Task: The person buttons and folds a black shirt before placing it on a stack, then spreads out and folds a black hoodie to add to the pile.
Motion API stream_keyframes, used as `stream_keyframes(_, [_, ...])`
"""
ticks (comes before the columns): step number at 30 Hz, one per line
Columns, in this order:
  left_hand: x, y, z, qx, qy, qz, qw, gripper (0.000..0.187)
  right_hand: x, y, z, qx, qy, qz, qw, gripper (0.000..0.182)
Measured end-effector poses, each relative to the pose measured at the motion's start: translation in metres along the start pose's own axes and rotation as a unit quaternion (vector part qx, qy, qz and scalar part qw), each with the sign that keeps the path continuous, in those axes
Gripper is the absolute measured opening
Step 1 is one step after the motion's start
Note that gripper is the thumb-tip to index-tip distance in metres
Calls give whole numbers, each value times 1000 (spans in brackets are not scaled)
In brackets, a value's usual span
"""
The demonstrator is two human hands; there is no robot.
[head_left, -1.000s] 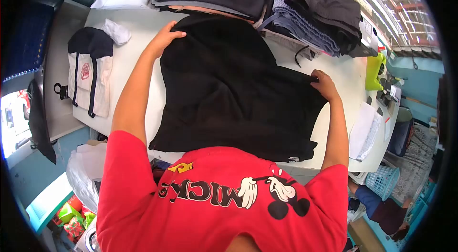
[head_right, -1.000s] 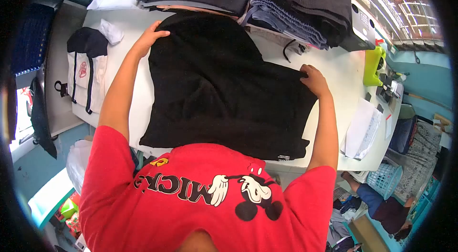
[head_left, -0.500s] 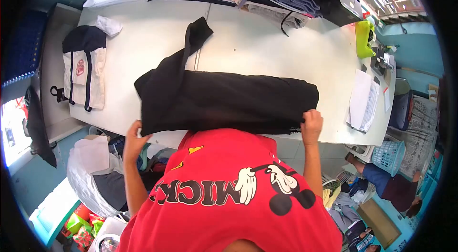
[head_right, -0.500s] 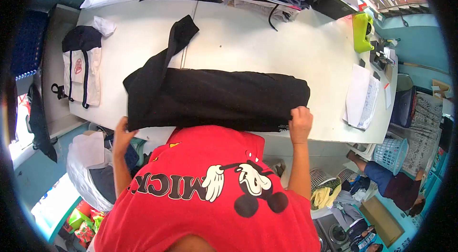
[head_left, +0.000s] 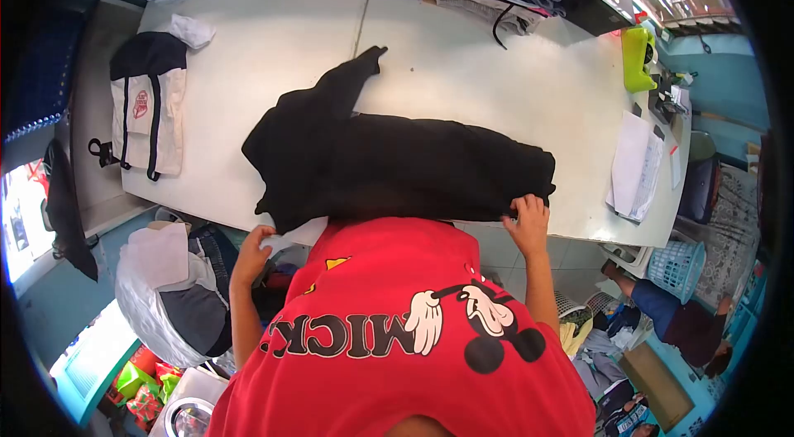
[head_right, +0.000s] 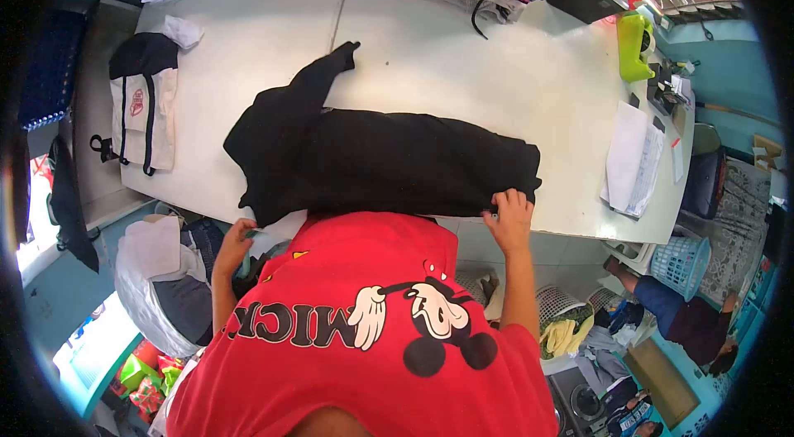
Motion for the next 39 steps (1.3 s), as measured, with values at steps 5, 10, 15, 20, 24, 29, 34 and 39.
stream_keyframes(5, [-28,18,-24,-4,209,-43,977,18,-8,17,-16,133,41,-140,980,25])
stream_keyframes(10, [-62,50,-103,-50,161,227,959,57,19,34,-54,280,117,-310,901,44])
stream_keyframes(15, [-54,108,-132,-114,178,256,943,63,34,42,-71,366,180,-386,828,54])
stream_keyframes(20, [-55,97,-134,8,258,303,918,37,31,48,-80,359,220,-470,776,45])
stream_keyframes(24, [-50,67,-126,65,323,308,892,24,51,76,-69,333,260,-337,841,31])
stream_keyframes(29, [-34,41,-133,0,373,120,920,23,46,71,-89,305,264,-298,865,26])
stream_keyframes(34, [-27,110,-103,170,454,-145,862,35,-2,17,-66,231,317,-92,915,24])
stream_keyframes(39, [37,122,-95,179,299,-287,892,51,30,-34,-38,64,77,34,994,49])
Point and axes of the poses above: each hand's wrist, its own z-axis away from the middle knuckle, its own x-axis out of the palm, y = z × x, the point moved 2 cm from there along -z, towards the middle knuckle, and after that the axes turned 13 degrees about -y, right-handed, at the moved point
